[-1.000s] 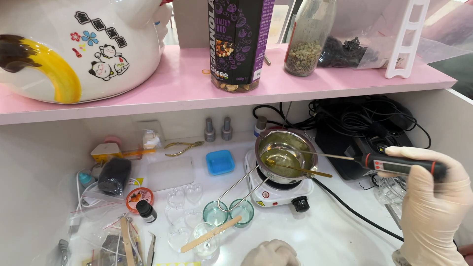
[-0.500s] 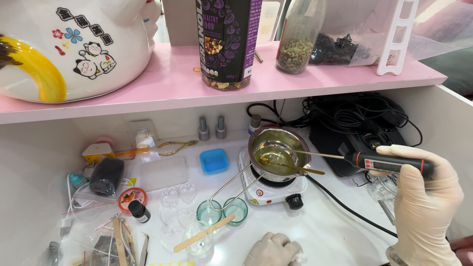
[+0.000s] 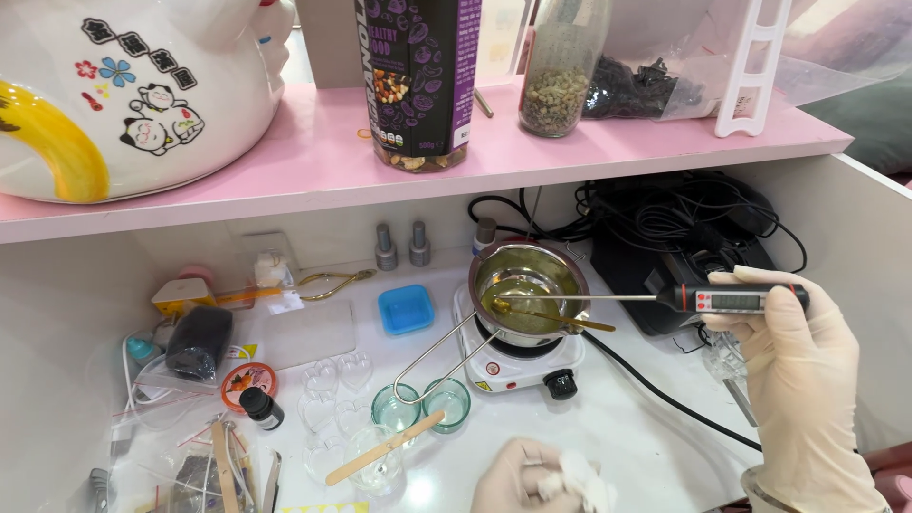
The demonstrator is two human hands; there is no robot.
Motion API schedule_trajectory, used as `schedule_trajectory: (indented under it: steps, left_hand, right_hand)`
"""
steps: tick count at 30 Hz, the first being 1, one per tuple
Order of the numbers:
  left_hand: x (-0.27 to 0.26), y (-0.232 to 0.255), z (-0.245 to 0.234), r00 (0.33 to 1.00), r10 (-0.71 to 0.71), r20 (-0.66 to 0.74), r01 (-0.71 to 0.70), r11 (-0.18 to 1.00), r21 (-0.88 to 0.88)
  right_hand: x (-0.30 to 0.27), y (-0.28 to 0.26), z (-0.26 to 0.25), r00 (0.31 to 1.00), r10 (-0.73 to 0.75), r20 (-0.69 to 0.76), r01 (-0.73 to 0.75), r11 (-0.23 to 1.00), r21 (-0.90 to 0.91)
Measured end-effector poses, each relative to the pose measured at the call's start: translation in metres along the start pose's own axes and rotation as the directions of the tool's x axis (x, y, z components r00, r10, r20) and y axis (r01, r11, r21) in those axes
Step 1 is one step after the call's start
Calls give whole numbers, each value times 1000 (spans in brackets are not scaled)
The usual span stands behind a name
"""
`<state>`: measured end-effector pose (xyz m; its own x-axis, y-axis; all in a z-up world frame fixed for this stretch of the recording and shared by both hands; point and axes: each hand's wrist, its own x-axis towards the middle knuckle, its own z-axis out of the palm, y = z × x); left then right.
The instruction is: Melting wax in a small pot over a heater and monitoring the temperature using a digital thermometer.
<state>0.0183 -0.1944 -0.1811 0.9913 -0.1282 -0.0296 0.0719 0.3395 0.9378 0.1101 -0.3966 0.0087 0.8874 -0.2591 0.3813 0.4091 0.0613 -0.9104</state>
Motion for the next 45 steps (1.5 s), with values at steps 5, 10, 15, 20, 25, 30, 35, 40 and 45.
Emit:
schedule_trajectory:
  steps: [5,10,15,20,25,30,35,40,45]
  left_hand:
    - [10,78,21,843,-522,-133,347,715,-607]
    - [16,103,43,804,-538,-252,145,588,-796]
    - [11,115,56,803,-490,-340,-32,534,-845]
    - [7,102,53,828,-388,-405,-130,569,-812]
    - [13,59,42,887,-281,-366,-185,511,-839]
    - [8,66,55,870,-309,-385,-163,557,-815]
    - [11,58,46,865,-199,-460,-176,737,-652]
    - [13,83,44,854,-162,-494,-137,846,-515]
    - [8,114,46,783,-301,-544,-133,774,-620]
  right_hand:
    - [4,19,-27,998,69,2,-67,964,259]
    - [-27,29,-35,974,212,-83,-181,943,280]
    - [-64,66,-54,943,324,-69,-291,910,294]
    - [-78,112,-78,879,465,-106,-407,847,341]
    - [-83,126,-80,862,488,-136,-424,842,334]
    - [-86,131,-81,850,515,-108,-459,826,328]
    - [-93,154,-97,835,546,-66,-495,799,340]
    - [-98,158,-104,824,560,-91,-510,802,311]
    - [-95,167,-121,817,576,-23,-541,779,316]
